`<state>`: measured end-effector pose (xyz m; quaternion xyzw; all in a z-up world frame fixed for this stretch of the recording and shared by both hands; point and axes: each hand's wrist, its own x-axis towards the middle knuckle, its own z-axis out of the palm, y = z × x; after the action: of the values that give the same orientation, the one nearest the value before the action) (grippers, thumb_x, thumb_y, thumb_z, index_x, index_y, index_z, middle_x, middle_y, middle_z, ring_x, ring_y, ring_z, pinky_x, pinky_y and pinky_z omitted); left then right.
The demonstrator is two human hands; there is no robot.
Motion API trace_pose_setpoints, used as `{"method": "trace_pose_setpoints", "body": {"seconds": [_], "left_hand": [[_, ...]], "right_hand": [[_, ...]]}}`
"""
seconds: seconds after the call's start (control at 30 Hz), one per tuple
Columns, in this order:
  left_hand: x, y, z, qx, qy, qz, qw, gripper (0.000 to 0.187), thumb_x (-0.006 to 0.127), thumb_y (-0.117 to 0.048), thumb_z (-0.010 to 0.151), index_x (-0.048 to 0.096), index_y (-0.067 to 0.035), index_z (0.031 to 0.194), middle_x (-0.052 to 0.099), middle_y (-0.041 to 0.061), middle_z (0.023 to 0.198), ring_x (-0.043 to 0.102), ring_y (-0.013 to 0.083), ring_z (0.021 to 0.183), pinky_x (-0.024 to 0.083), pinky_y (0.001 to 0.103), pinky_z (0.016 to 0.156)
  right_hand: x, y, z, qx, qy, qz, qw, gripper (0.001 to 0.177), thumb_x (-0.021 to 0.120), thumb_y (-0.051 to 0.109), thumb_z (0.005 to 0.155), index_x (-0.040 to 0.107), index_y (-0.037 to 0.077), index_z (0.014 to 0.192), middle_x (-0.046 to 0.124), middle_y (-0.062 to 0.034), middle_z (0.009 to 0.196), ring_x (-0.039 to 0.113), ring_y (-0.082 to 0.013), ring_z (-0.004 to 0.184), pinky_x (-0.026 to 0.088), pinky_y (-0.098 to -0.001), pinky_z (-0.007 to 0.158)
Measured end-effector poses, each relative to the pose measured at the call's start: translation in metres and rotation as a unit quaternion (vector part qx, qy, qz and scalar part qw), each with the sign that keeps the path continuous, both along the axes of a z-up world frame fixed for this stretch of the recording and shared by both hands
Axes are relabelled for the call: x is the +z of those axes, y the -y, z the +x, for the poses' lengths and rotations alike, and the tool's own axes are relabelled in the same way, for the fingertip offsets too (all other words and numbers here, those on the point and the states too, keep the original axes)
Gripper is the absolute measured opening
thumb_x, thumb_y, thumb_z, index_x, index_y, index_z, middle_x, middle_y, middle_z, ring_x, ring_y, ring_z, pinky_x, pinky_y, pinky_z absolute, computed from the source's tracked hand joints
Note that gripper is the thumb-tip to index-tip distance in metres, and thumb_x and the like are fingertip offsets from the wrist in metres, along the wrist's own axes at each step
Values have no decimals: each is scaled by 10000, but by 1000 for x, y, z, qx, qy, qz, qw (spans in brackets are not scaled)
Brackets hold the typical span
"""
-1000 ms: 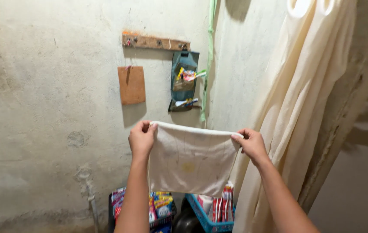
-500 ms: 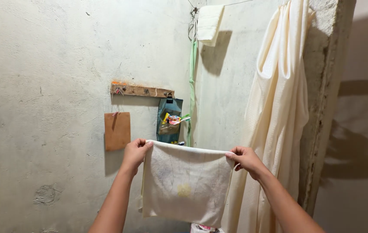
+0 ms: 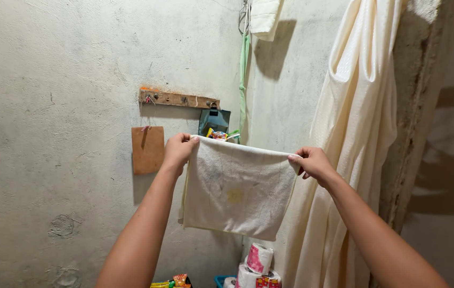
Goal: The person removes small packets of laundry detergent from a white plastic bag and places them into a black plastic basket on a bucket. They then fold white towels and hang them on a line in the bathroom.
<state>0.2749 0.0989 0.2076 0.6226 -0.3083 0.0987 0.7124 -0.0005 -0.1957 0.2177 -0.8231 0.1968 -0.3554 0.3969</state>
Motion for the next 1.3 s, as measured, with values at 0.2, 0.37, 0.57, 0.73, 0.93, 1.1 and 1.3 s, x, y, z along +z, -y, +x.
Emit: {"method": "trace_pose_setpoints", "body": {"seconds": [0.2, 0.37, 0.57, 0.73, 0.93, 1.1, 1.3], "left_hand": [[23, 18, 20, 19, -2, -1, 1000, 230, 772, -254, 879, 736, -45, 970, 710, 52, 832, 608, 142, 693, 482, 344, 600], [31, 35, 33, 57, -15, 48, 997, 255, 772, -269, 870, 737, -33, 960, 736, 104, 885, 653, 204, 744, 501, 388, 675], [61, 99, 13, 174, 141, 123, 967, 268, 725, -297, 879, 752, -57, 997, 771, 144, 967, 740, 260, 834, 572, 390, 799], [82, 139, -25, 36, 239, 96, 966, 339, 719, -325, 883, 732, -51, 1082, 777, 134, 1001, 755, 233, 885, 585, 358, 802], [104, 147, -29, -98, 280, 67, 953, 357, 786, -253, 842, 670, -48, 1111, 752, 83, 996, 703, 140, 902, 570, 294, 781], [132, 179, -4, -164, 193, -80, 964, 195, 676, -86, 959, 695, -27, 1143, 721, 54, 996, 629, 117, 892, 538, 286, 795], [175, 199, 11, -409, 172, -159, 882, 286, 569, 63, 963, 657, -40, 1214, 679, 34, 1055, 637, 131, 973, 548, 297, 882]], "right_hand": [[18, 19, 24, 16, 19, 13, 1000, 251, 770, 246, 900, 727, -1, 907, 688, -99, 744, 604, -176, 593, 457, -328, 468], [24, 34, 47, 13, 2, 84, 996, 237, 760, 233, 884, 698, 6, 910, 696, -121, 791, 625, -221, 598, 518, -350, 490], [27, 26, 95, 156, 59, 277, 946, 267, 655, 200, 952, 623, -58, 1012, 635, -197, 870, 621, -243, 664, 548, -355, 534], [56, -5, 121, 286, 145, 350, 880, 271, 573, 226, 973, 624, -31, 1045, 685, -195, 992, 715, -257, 790, 637, -377, 700], [82, -9, 126, 367, 204, 293, 859, 405, 450, 395, 1026, 629, 34, 1070, 696, -143, 1024, 707, -274, 907, 598, -473, 816], [48, -21, 139, 218, 318, -65, 920, 392, 523, 335, 1019, 641, 69, 1282, 690, -97, 1254, 652, -281, 1133, 518, -460, 965], [34, -31, 182, -200, 240, -568, 761, 659, 599, 369, 888, 441, 231, 1512, 260, -179, 1621, 188, -499, 1454, 65, -758, 1059]]}}
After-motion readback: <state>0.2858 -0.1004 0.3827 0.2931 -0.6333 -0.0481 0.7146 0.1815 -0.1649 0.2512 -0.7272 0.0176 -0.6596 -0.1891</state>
